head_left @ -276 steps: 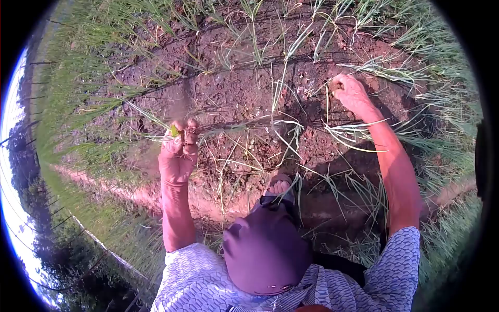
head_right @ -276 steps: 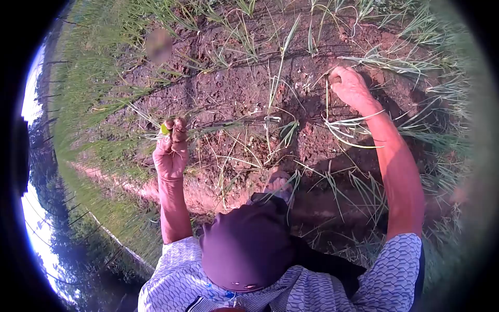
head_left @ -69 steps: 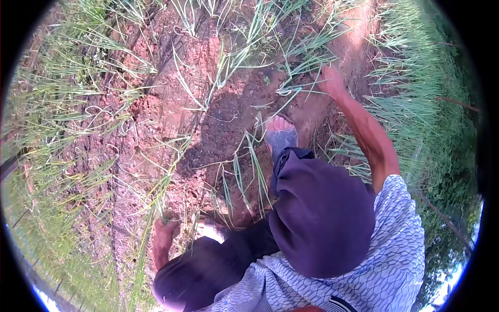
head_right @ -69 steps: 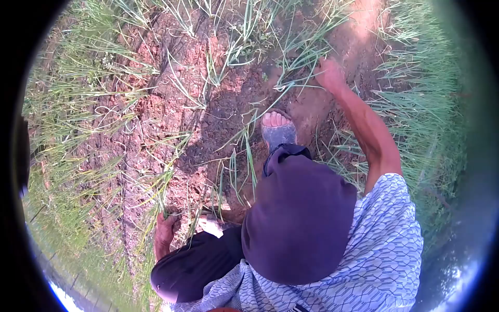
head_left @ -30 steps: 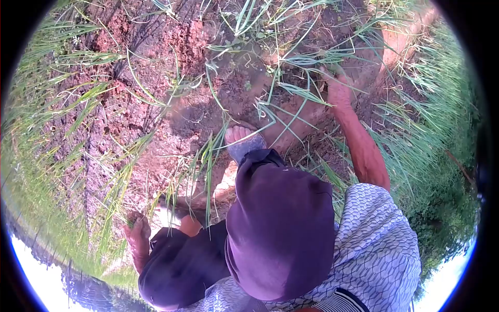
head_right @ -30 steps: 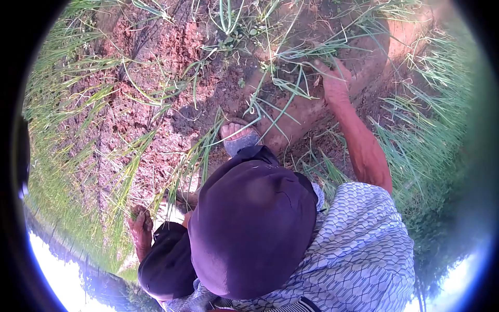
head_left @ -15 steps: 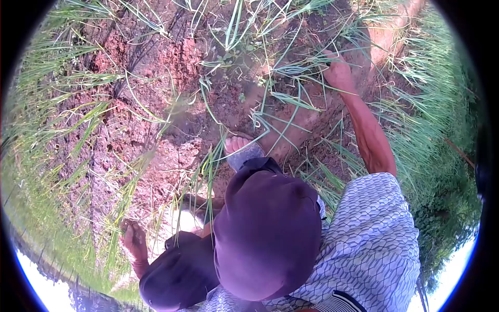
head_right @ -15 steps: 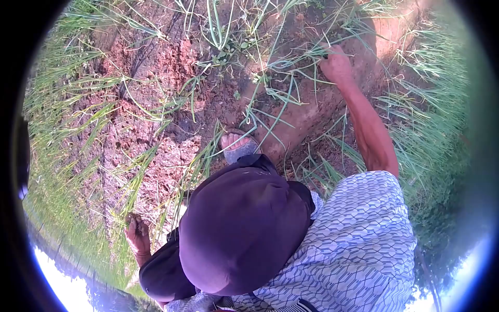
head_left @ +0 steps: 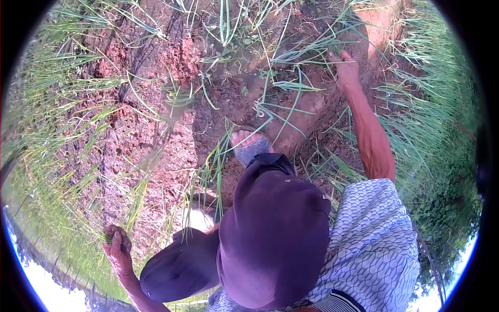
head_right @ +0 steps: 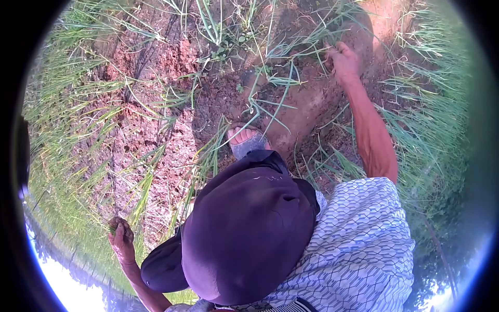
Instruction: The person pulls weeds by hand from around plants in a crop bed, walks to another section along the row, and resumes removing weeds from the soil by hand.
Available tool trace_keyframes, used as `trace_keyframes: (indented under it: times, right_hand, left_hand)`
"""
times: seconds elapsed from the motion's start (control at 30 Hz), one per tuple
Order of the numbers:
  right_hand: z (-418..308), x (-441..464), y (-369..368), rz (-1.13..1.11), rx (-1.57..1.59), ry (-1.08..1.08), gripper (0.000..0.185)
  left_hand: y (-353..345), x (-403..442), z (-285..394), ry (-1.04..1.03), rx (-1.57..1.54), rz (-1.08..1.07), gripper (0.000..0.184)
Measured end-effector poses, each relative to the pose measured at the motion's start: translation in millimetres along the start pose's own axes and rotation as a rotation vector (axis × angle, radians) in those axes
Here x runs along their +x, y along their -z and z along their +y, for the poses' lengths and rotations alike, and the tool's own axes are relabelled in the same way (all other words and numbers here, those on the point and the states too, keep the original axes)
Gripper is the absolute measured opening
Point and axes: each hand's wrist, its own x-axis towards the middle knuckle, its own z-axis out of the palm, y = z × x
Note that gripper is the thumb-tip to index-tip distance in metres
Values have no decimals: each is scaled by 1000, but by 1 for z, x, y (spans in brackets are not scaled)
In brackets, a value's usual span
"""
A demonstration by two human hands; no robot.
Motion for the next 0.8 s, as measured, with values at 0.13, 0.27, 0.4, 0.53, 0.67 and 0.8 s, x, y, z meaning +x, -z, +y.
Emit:
trace_keyframes:
  times: [0.13,0.27,0.4,0.53,0.67,0.8]
  right_hand:
    - [-20,-48,-18,-195,-457,436,29]
    - [-59,-47,-51,-210,-712,308,31]
    - [-26,-12,-86,36,-688,537,30]
    - [-24,5,-99,-96,-721,699,20]
    - [-29,15,-104,-55,-673,686,15]
    - [-43,21,-88,-242,-340,451,26]
  left_hand:
    - [-18,10,1,-27,26,88,13]
    - [-26,5,5,-1,139,6,12]
    - [-26,-2,3,-10,169,17,12]
    - [-22,-6,-3,-4,129,16,11]
    - [-20,-6,-4,-8,185,7,10]
    - [-16,-3,-7,7,188,31,12]
